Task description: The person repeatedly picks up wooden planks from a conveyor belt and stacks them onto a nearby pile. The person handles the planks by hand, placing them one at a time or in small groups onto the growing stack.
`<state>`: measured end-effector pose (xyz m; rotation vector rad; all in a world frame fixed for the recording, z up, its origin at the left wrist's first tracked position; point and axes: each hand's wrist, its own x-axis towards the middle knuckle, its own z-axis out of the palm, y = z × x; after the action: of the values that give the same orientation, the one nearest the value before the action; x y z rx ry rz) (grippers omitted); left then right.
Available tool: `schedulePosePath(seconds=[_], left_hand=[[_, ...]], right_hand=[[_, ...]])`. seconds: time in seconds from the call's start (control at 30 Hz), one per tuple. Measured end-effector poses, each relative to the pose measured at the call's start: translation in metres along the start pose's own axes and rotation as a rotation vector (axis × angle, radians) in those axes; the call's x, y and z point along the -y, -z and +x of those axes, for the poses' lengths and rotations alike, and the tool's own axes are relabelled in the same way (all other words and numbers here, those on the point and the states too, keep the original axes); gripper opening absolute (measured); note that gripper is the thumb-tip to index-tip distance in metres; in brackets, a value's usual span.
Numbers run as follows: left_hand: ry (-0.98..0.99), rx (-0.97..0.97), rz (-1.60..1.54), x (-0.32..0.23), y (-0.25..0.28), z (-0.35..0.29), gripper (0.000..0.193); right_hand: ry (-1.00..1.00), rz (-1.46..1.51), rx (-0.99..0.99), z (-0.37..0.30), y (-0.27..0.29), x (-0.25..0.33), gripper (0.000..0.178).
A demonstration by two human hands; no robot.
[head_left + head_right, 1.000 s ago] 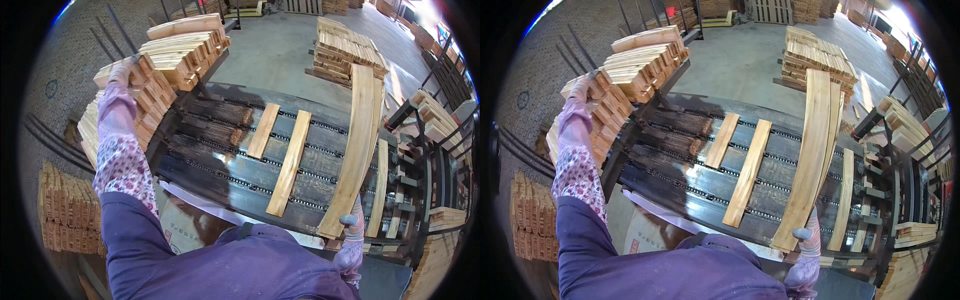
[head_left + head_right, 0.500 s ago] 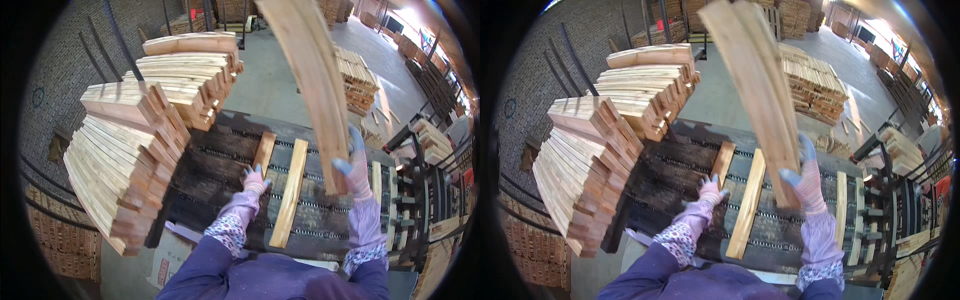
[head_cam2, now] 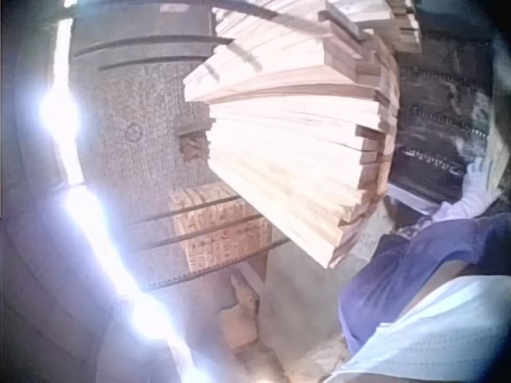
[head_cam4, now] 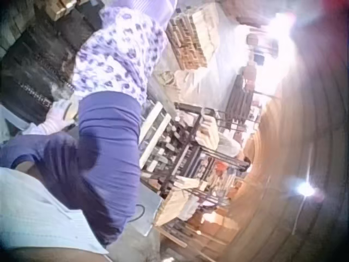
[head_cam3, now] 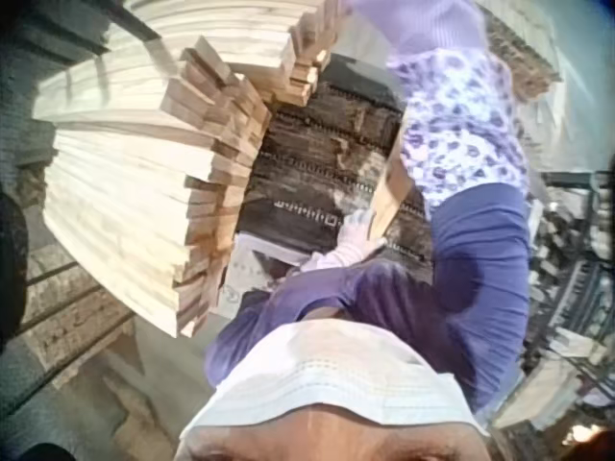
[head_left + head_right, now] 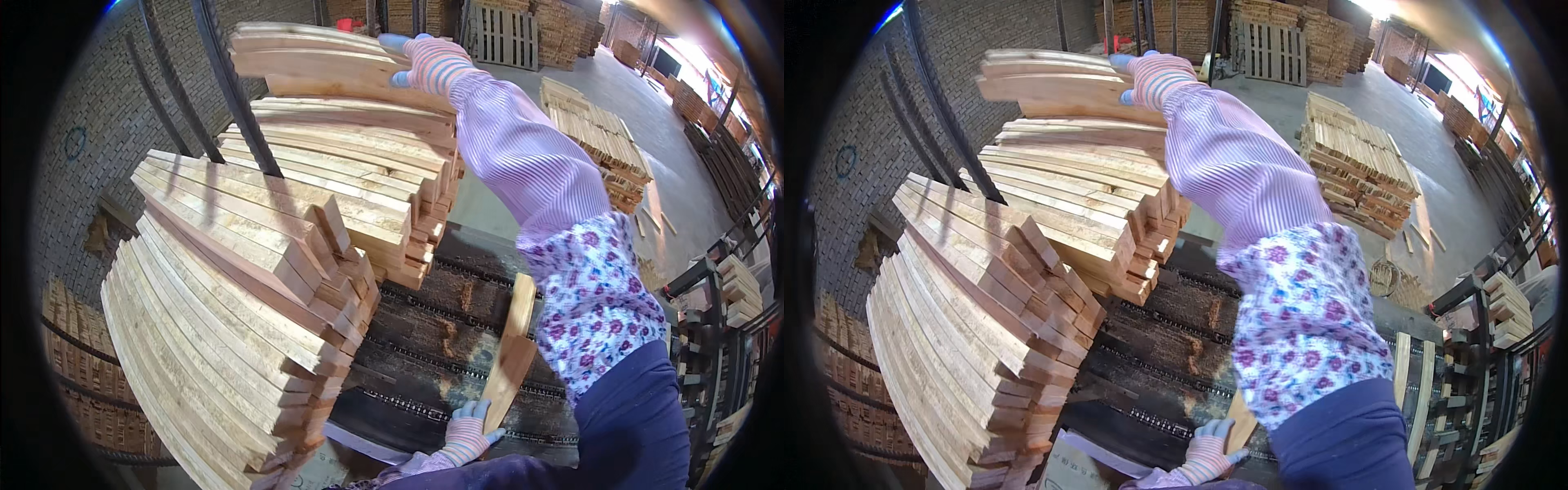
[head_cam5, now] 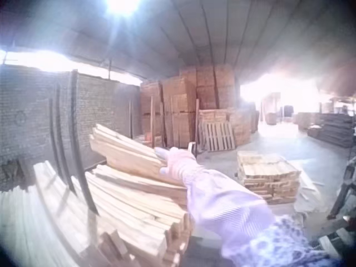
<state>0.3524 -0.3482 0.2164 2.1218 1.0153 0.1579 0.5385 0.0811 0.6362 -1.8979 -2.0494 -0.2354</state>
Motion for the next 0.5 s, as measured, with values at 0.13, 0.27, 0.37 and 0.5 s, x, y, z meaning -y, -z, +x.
schedulePosePath(seconds=[0.13, 0.27, 0.37, 0.5], left_hand=[[0.213, 0.161, -0.098, 0.01, 0.001, 0.015, 0.094], [0.323, 0.067, -0.374, 0.027, 0.015, 0.025, 0.097], [0.257, 0.166, -0.523, 0.031, 0.028, 0.032, 0.071], [0.25, 0.177, -0.956, 0.054, 0.031, 0.029, 0.049]], right_hand=[[-0.111, -0.469, 0.027, 0.015, -0.051, 0.008, 0.068], [0.073, -0.675, -0.111, -0.007, -0.066, 0.008, 0.051], [0.146, -0.516, -0.04, -0.03, -0.043, 0.026, 0.04], [-0.002, -0.172, 0.042, -0.071, 0.007, 0.003, 0.041]])
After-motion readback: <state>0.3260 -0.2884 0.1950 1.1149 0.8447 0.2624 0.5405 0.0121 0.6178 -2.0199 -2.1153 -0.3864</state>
